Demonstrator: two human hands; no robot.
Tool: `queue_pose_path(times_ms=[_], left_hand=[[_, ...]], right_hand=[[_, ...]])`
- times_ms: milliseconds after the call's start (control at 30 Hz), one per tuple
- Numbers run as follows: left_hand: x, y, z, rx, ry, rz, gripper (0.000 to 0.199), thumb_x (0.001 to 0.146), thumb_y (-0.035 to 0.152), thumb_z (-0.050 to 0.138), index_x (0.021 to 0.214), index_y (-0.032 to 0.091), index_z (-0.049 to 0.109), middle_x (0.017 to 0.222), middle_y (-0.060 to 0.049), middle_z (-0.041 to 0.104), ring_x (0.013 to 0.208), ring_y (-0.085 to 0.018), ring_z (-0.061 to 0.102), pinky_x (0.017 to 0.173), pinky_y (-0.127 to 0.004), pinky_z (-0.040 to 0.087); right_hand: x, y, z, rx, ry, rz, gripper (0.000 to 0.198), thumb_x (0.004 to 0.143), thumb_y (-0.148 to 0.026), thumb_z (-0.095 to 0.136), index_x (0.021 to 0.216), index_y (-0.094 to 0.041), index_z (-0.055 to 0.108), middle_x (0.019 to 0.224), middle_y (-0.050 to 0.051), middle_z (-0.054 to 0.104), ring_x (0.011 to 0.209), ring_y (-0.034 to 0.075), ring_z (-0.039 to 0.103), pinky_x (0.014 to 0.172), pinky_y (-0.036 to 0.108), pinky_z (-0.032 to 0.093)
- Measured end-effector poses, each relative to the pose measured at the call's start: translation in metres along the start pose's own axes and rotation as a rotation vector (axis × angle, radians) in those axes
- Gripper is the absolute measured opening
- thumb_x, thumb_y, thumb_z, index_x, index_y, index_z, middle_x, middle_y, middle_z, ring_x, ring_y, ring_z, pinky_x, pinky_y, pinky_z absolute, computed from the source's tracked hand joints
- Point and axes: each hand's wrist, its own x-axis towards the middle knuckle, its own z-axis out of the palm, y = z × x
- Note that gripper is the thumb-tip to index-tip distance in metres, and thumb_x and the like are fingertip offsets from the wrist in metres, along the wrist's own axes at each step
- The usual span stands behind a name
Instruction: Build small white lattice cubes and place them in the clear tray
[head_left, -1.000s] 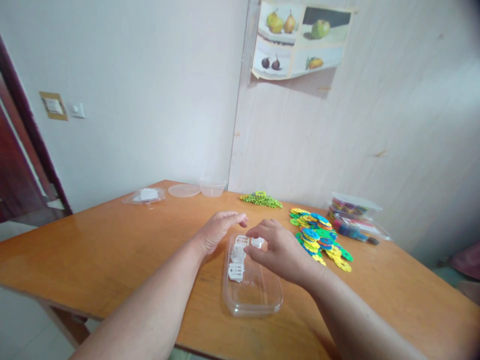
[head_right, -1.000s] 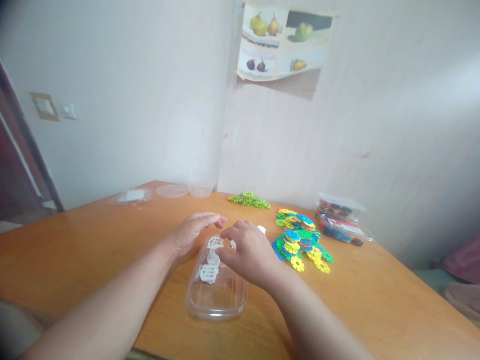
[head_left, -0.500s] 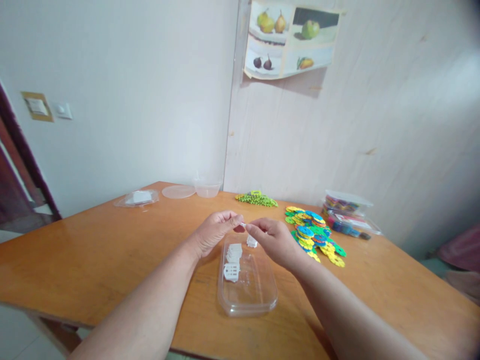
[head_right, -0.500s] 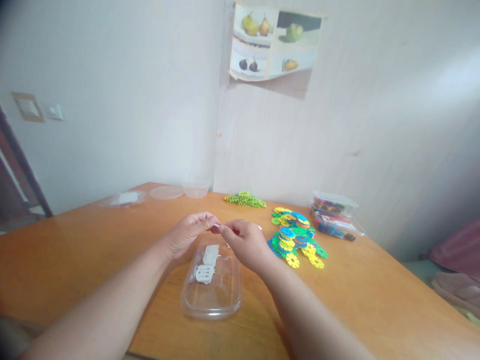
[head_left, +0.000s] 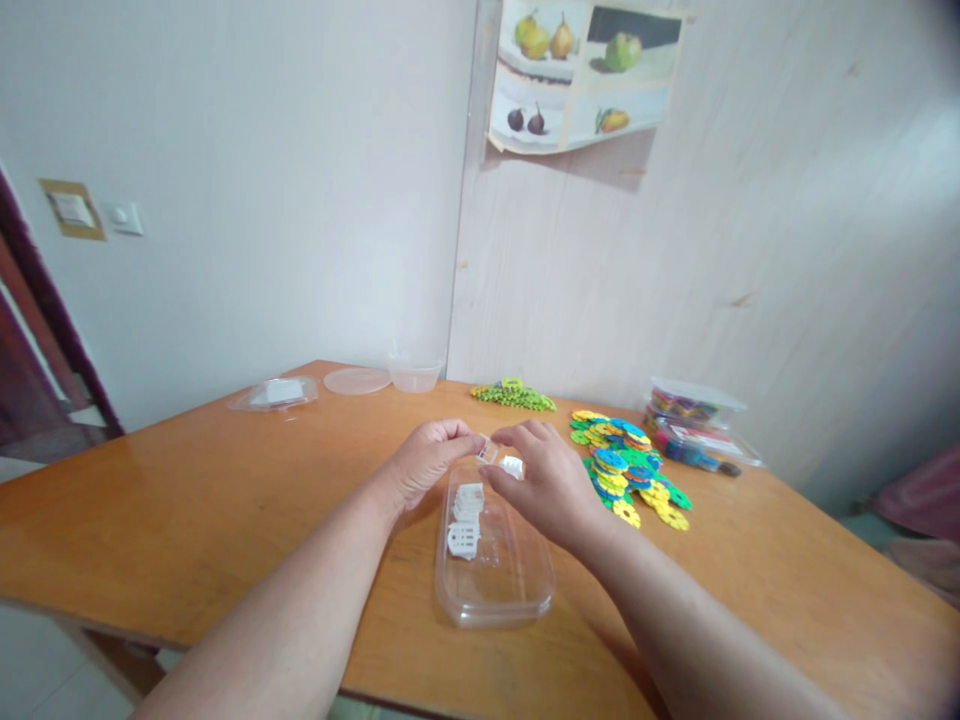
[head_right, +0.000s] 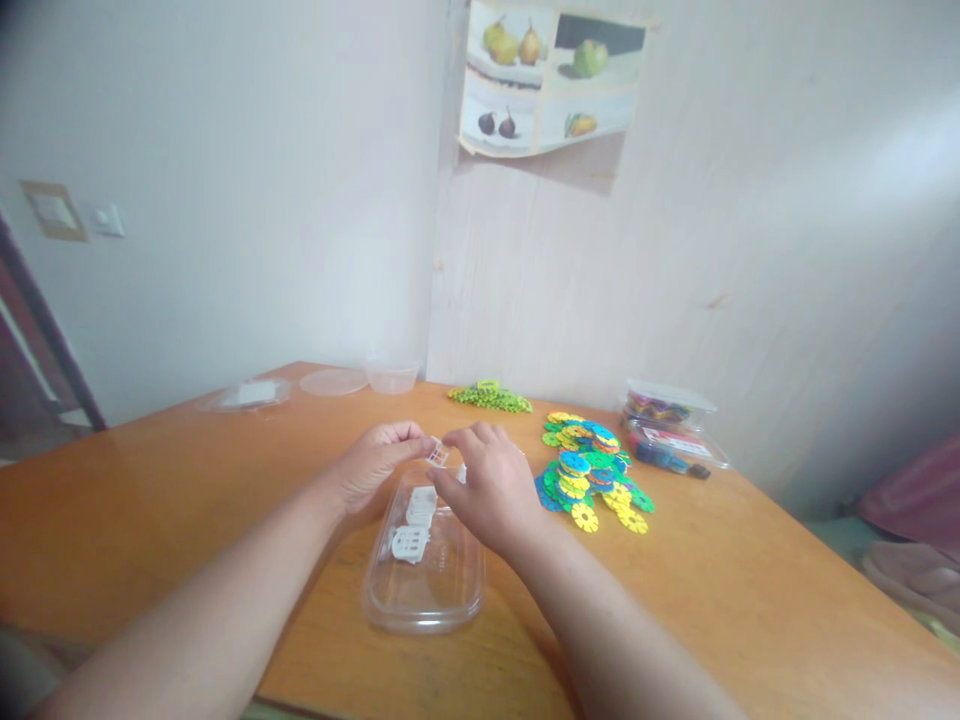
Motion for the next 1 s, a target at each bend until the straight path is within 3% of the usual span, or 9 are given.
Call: queue_pose_path(times_ms=[233,400,500,767,1000], left_hand=[[0.0,-0.003,0.001,0.011,-0.039,-0.018,0.036,0.075,0.052,0.067,0.076,0.016,0.067,0.078,-0.003,0.067,0.078,-0.018,0.058,0.079,-0.032,0.041],[0.007,-0.008,-0.006,0.101,0.187,0.026,0.046,0.079,0.061,0.058,0.081,0.017,0.07,0.093,-0.007,0.071,0.098,-0.025,0.059,0.089,-0.035,0.037],[0.011,-0.013,-0.01,0.13,0.277,0.019,0.048,0.077,0.064,0.058,0.079,0.017,0.069,0.093,-0.008,0.071,0.1,-0.026,0.059,0.089,-0.036,0.038],[0.014,-0.02,-0.01,0.15,0.28,-0.006,0.048,0.072,0.065,0.062,0.074,0.017,0.067,0.083,-0.007,0.069,0.092,-0.025,0.058,0.087,-0.033,0.04],[0.015,-0.023,-0.01,0.173,0.272,0.01,0.049,0.07,0.066,0.063,0.073,0.018,0.067,0.081,-0.005,0.069,0.086,-0.023,0.058,0.082,-0.032,0.04]], right_hand=[[0.001,-0.001,-0.006,-0.03,-0.035,-0.004,0.022,0.084,-0.03,0.06,0.102,-0.02,0.067,0.098,0.007,0.065,0.094,0.021,0.055,0.084,0.034,0.041],[-0.002,-0.011,-0.018,0.024,-0.231,-0.089,0.021,0.08,-0.027,0.063,0.099,-0.023,0.07,0.092,0.004,0.065,0.088,0.019,0.054,0.08,0.033,0.04],[-0.004,-0.017,-0.021,0.02,-0.346,-0.177,0.021,0.078,-0.026,0.065,0.097,-0.024,0.072,0.09,0.004,0.065,0.088,0.02,0.053,0.079,0.032,0.039],[-0.005,-0.025,-0.012,-0.074,-0.487,-0.219,0.026,0.074,-0.034,0.07,0.099,-0.029,0.074,0.089,0.004,0.065,0.088,0.021,0.052,0.075,0.032,0.036],[-0.005,-0.028,-0.006,-0.142,-0.515,-0.233,0.031,0.072,-0.043,0.071,0.098,-0.027,0.074,0.086,0.005,0.065,0.086,0.023,0.054,0.072,0.032,0.037]])
